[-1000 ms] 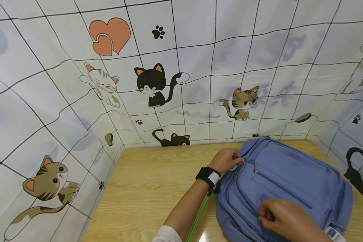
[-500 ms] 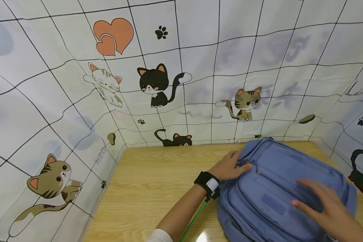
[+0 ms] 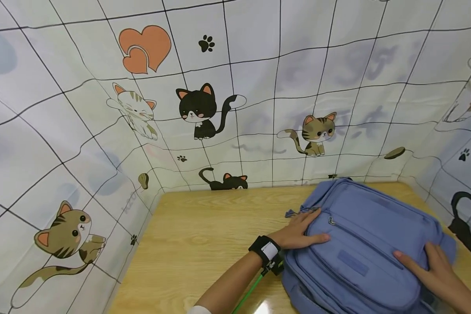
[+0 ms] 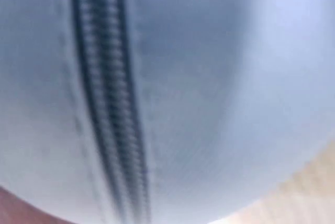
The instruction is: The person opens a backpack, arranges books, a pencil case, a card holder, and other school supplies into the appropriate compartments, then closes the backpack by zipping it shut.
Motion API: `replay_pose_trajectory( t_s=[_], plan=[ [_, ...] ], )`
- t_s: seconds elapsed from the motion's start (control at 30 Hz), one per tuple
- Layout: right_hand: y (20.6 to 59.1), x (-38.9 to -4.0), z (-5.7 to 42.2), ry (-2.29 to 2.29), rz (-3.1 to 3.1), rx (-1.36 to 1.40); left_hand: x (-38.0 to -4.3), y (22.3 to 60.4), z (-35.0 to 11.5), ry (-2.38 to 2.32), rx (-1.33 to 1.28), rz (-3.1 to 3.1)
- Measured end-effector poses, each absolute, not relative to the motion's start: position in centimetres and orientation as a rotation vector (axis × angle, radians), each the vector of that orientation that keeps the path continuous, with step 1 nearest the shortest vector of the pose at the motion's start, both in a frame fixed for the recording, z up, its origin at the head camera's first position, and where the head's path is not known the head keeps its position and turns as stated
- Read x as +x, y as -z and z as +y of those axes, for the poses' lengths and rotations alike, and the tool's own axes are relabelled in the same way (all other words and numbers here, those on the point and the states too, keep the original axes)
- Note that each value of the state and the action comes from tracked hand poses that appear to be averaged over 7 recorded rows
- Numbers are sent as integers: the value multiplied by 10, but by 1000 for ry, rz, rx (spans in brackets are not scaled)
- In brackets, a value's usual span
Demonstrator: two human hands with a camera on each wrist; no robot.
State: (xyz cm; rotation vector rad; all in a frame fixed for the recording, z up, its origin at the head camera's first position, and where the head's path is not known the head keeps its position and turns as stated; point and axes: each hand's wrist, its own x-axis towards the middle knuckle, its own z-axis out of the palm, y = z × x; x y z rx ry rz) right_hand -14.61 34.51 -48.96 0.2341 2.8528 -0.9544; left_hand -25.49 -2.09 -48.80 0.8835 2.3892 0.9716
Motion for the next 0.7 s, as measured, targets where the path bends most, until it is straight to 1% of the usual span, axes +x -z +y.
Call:
replay_pose_trajectory(
  t_s=[0.23,0.43,0.7],
  plan=[
    [475,-168,330,984,2664,138,-232,494,-45,-1025,790,2462],
    [470,-184,307,1084,2591,-56,-202,493,-69,-1111,586,2538],
    [470,-198,257,1145,2575,-324,-152,489,-108,-1270,303,2598]
  ],
)
